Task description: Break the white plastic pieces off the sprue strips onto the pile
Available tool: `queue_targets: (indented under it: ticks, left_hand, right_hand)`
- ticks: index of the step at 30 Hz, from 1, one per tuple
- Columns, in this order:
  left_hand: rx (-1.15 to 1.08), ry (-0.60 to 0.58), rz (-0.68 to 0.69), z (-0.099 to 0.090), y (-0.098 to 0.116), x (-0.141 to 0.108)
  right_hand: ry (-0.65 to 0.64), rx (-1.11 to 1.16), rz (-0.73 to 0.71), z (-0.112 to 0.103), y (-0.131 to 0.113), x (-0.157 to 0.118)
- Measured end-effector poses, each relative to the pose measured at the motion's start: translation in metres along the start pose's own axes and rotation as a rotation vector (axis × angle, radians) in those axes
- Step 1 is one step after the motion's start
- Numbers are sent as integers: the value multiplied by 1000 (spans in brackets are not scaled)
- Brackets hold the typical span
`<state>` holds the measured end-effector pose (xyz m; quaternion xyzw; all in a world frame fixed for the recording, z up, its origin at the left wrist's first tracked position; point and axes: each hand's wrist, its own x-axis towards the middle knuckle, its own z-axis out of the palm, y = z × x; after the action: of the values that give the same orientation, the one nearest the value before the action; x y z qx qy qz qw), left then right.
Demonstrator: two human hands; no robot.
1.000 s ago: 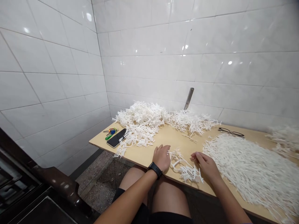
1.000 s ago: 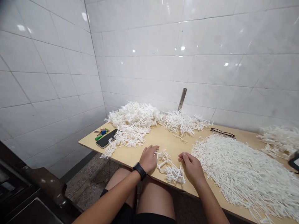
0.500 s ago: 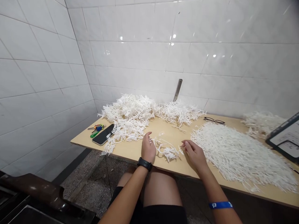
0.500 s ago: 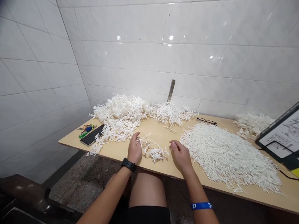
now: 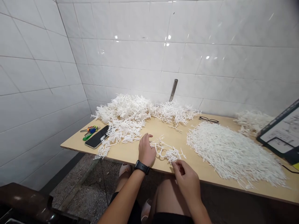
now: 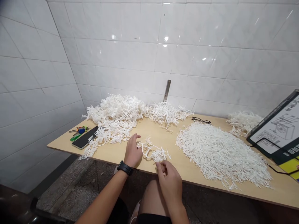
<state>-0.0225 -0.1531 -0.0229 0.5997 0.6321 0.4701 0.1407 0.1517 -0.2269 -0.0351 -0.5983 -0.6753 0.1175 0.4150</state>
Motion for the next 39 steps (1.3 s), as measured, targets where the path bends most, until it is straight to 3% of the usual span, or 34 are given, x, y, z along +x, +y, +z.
queue_targets:
  ticks: [8,18,21,24,25,28,30,34,39]
  left_hand:
    - [29,-83,123,-8,5,-5]
    - [-51,-125,166,-16,12,-6]
    - [-100,-2,150,-18,14,-9]
    - [18,131,211,-21,24,-21]
    - [70,98,273,-22,28,-25]
    - [146,-178,466,-17,37,-33]
    - [186,-321,449,-11,35,-31]
    - [261,-427,317,3,20,-22]
    - [311,-446,248,11,15,-20]
  right_hand:
    - [-135,-219,229,9,-8,53]
    - [-156,-245,77,13,2,52]
    - [-148,-260,65,15,2,51]
    - [-143,-272,40,16,0,49]
    - [-139,-277,29,16,-1,49]
    - [-145,-297,6,16,-3,47]
    - [-153,-311,-13,16,-3,47]
    - [-166,-308,-66,15,-1,46]
    - [-202,-172,-83,10,4,44]
